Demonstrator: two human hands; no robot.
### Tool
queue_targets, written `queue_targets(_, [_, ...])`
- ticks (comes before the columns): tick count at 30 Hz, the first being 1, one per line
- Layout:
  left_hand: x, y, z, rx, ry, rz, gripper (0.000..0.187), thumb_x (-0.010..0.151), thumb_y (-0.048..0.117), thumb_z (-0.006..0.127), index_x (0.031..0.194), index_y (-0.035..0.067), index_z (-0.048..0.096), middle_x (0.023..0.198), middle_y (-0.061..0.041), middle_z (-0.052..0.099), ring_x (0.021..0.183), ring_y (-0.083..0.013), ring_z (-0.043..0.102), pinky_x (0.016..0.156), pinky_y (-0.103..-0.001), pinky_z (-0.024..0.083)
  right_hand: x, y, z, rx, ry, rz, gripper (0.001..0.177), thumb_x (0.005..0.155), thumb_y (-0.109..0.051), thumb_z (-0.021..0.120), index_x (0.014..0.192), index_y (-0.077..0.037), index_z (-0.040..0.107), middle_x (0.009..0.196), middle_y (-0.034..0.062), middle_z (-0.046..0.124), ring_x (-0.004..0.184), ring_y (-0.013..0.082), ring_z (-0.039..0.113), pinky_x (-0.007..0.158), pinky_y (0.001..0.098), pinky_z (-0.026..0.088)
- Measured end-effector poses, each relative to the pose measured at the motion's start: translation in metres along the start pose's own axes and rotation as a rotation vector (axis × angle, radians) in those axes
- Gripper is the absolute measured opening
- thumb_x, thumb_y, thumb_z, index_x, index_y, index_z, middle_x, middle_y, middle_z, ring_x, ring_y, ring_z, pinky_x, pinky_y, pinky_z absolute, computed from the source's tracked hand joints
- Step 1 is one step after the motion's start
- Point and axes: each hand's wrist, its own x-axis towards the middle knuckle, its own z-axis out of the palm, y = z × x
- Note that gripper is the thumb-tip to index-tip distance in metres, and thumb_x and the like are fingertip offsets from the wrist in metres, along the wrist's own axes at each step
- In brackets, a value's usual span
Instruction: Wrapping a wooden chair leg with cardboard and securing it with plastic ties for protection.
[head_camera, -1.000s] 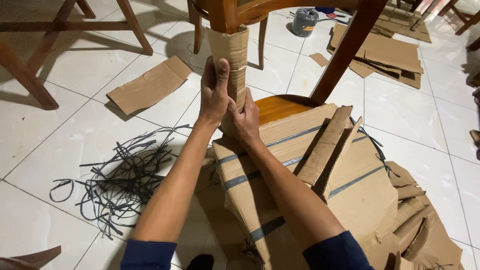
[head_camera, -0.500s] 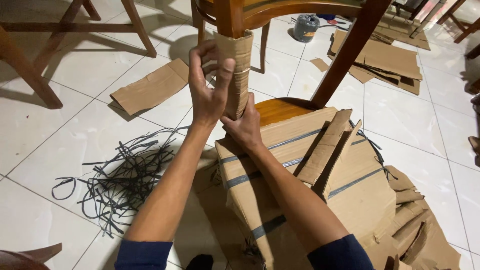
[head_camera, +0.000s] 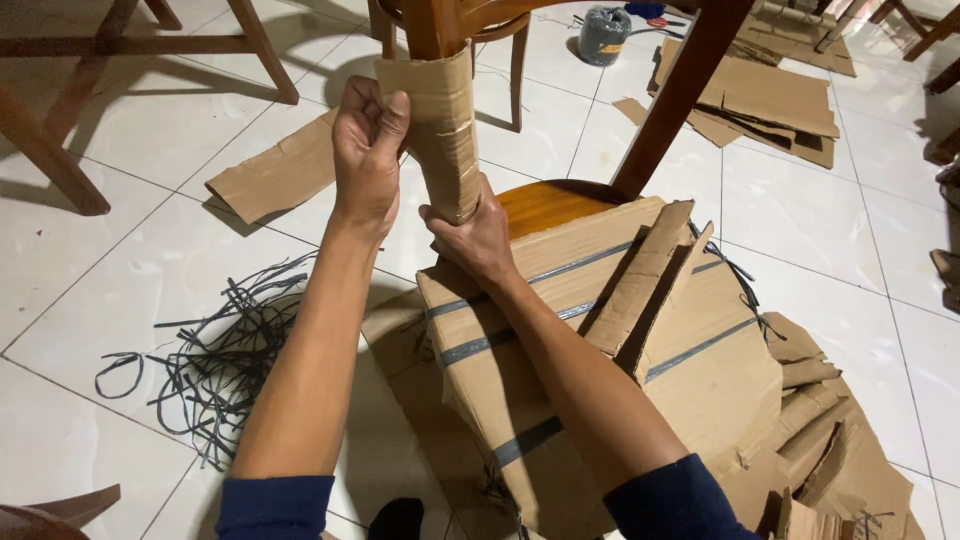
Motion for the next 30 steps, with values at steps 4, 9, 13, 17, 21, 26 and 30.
queue_targets(4, [0.0, -0.008, -0.001, -0.164, 0.029, -0.044, 0.018, 0.102, 0.028, 0.066, 0.1, 0.014, 0.055, 0.093, 0.006, 0.056, 0.087, -0.0052, 0.048, 0.09, -0.025, 0.036, 0.002, 0.004, 0.002, -0.011, 0.002, -0.016, 0.057, 0.073, -0.016, 0.077, 0.123, 0.002, 0.056, 0.092, 0.0161, 0.073, 0.071, 0.0231, 0.07, 0.061, 0.0337, 0.061])
queue_targets(9, [-0.001, -0.022, 0.01, 0.264, 0.214, 0.05, 0.017, 0.105, 0.028, 0.057, 0.105, 0.011, 0.053, 0.092, 0.001, 0.052, 0.083, -0.0123, 0.049, 0.079, -0.025, 0.045, 0.008, 0.014, 0.004, 0.147, -0.04, -0.036, 0.054, 0.072, -0.005, 0.075, 0.122, 0.002, 0.054, 0.085, 0.0129, 0.068, 0.057, 0.0192, 0.066, 0.048, 0.0297, 0.061])
queue_targets(13, [-0.008, -0.026, 0.012, 0.37, 0.101, 0.11, 0.057, 0.102, 0.067, 0.047, 0.136, 0.022, 0.041, 0.124, -0.006, 0.049, 0.116, -0.0229, 0.05, 0.099, -0.045, 0.046, 0.01, 0.014, 0.003, 0.138, -0.045, -0.1, 0.046, 0.073, -0.006, 0.072, 0.117, 0.001, 0.059, 0.088, 0.0129, 0.07, 0.068, 0.0196, 0.066, 0.059, 0.0318, 0.059])
queue_targets(17, [-0.01, -0.03, 0.024, 0.21, -0.013, -0.142, 0.073, 0.089, 0.065, 0.07, 0.141, 0.019, 0.044, 0.128, -0.014, 0.067, 0.112, -0.0272, 0.075, 0.1, -0.044, 0.061, 0.011, 0.017, 0.002, 0.189, -0.104, -0.078, 0.057, 0.076, -0.021, 0.083, 0.124, -0.002, 0.058, 0.103, 0.0132, 0.073, 0.091, 0.0232, 0.073, 0.083, 0.037, 0.066])
queue_targets(21, [-0.016, -0.029, 0.035, 0.242, -0.004, -0.128, 0.057, 0.09, 0.051, 0.069, 0.124, 0.008, 0.055, 0.097, -0.006, 0.068, 0.087, -0.0154, 0.07, 0.081, -0.031, 0.057, 0.008, 0.019, 0.001, 0.159, -0.093, -0.066, 0.065, 0.074, -0.019, 0.08, 0.132, -0.003, 0.056, 0.105, 0.014, 0.074, 0.088, 0.0215, 0.072, 0.073, 0.0347, 0.063])
queue_targets(26, [-0.021, -0.042, 0.029, 0.013, 0.034, -0.122, 0.041, 0.1, 0.047, 0.066, 0.117, 0.011, 0.058, 0.104, -0.013, 0.07, 0.096, -0.0199, 0.074, 0.093, -0.04, 0.061, -0.002, 0.013, 0.008, -0.256, 0.056, 0.223, 0.065, 0.068, -0.046, 0.082, 0.113, -0.016, 0.045, 0.105, 0.0233, 0.069, 0.105, 0.0487, 0.068, 0.087, 0.0599, 0.052])
queue_targets(30, [-0.021, -0.037, 0.036, -0.004, 0.051, -0.108, 0.038, 0.101, 0.046, 0.065, 0.116, 0.011, 0.058, 0.103, -0.012, 0.07, 0.095, -0.0193, 0.074, 0.092, -0.038, 0.061, -0.012, 0.009, 0.009, -0.315, 0.081, 0.267, 0.063, 0.07, -0.037, 0.08, 0.116, -0.015, 0.043, 0.108, 0.0245, 0.068, 0.107, 0.0498, 0.067, 0.088, 0.06, 0.052])
